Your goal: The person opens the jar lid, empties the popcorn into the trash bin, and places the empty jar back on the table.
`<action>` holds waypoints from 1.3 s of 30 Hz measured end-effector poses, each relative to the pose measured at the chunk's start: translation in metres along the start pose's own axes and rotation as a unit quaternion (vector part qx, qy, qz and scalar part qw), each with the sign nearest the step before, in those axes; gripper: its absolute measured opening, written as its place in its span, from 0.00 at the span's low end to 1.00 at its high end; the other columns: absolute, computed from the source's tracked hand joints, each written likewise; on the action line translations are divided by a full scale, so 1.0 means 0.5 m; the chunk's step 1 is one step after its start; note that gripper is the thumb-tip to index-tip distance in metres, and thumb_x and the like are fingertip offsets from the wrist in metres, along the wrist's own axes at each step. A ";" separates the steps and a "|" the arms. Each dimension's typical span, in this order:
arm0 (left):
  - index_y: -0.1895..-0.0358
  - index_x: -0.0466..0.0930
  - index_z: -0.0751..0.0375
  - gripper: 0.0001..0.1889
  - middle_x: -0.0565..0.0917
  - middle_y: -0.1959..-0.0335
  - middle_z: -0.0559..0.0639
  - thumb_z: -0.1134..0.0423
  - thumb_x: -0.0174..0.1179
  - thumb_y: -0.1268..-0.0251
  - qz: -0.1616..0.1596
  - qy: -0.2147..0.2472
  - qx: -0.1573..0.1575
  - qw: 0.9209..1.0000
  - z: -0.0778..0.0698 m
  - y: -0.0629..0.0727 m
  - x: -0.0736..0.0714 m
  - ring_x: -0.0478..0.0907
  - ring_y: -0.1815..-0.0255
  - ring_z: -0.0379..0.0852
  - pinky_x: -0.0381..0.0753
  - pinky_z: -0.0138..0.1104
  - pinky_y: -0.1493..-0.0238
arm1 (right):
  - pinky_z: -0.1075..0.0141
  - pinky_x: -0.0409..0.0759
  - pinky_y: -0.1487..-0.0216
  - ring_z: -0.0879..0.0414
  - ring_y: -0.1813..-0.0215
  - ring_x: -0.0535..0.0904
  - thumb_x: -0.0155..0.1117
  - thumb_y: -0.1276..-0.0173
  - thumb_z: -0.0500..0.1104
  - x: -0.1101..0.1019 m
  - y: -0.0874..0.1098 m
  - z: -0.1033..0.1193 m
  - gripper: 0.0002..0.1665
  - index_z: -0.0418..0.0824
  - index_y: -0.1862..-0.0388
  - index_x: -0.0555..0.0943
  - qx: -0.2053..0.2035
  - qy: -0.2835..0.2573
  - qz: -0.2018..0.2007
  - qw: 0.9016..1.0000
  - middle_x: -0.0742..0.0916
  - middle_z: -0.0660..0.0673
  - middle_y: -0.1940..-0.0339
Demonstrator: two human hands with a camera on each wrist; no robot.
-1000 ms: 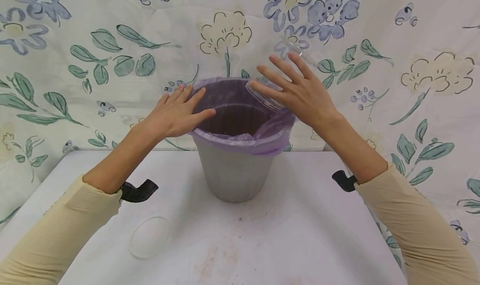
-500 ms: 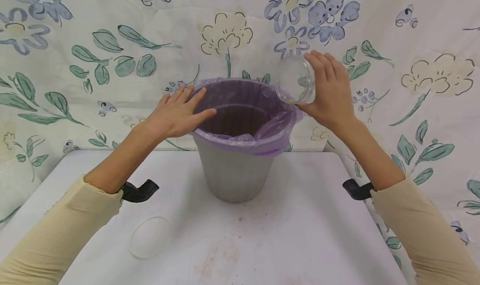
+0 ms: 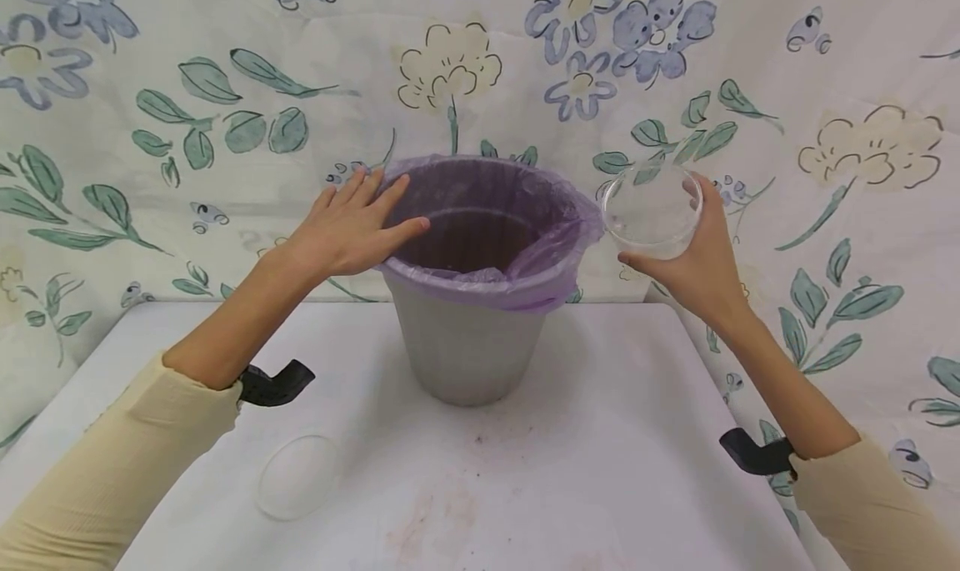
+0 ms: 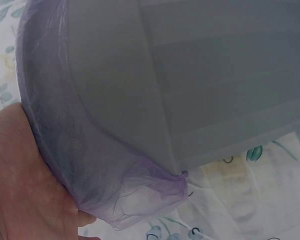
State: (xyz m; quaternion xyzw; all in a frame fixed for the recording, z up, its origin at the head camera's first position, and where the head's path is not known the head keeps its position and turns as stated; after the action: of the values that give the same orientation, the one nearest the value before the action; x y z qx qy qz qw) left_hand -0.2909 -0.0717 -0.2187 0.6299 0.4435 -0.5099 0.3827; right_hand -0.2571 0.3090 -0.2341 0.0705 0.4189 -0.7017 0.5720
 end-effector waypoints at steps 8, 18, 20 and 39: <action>0.18 0.35 0.52 0.43 0.34 0.19 0.62 0.31 0.31 0.26 -0.002 -0.002 0.000 1.000 -0.005 -0.001 0.000 0.25 0.21 0.58 0.24 0.57 0.27 | 0.36 0.56 0.29 0.42 0.22 0.51 0.75 0.38 0.42 0.008 0.092 -0.049 0.63 0.55 0.19 0.41 0.103 -0.066 0.023 0.992 0.55 0.41 0.20; 0.18 0.34 0.50 0.42 0.34 0.19 0.61 0.31 0.31 0.25 0.001 -0.003 -0.003 1.000 -0.001 0.002 -0.002 0.23 0.21 0.60 0.25 0.58 0.27 | 0.34 0.54 0.30 0.39 0.22 0.51 0.73 0.35 0.42 0.020 0.185 -0.061 0.62 0.55 0.19 0.39 0.120 -0.064 0.057 0.989 0.54 0.39 0.20; 0.18 0.34 0.50 0.42 0.33 0.19 0.61 0.31 0.31 0.25 0.002 -0.003 -0.003 1.000 0.000 0.002 -0.002 0.23 0.21 0.60 0.24 0.58 0.27 | 0.35 0.53 0.30 0.39 0.22 0.52 0.73 0.35 0.41 0.023 0.200 -0.063 0.61 0.55 0.19 0.39 0.122 -0.066 0.058 0.989 0.55 0.38 0.20; 0.18 0.34 0.48 0.41 0.33 0.19 0.61 0.32 0.31 0.25 0.006 -0.001 -0.005 1.000 -0.004 0.003 -0.002 0.23 0.21 0.59 0.23 0.59 0.28 | 0.25 0.57 0.40 0.29 0.28 0.57 0.77 0.44 0.33 0.117 0.376 -0.151 0.65 0.38 0.20 0.42 0.160 -0.096 0.120 0.975 0.59 0.31 0.23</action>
State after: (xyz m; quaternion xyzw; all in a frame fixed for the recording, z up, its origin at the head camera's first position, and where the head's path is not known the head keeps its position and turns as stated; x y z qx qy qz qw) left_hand -0.2889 -0.0708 -0.2174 0.6302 0.4423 -0.5060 0.3888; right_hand -0.1434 0.3169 -0.4112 0.1431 0.2325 -0.6896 0.6708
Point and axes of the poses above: each hand's wrist, its own y-axis away from the middle knuckle, its own x-axis out of the palm, z = x × y, the point moved 5 cm from there along -y, towards the middle knuckle
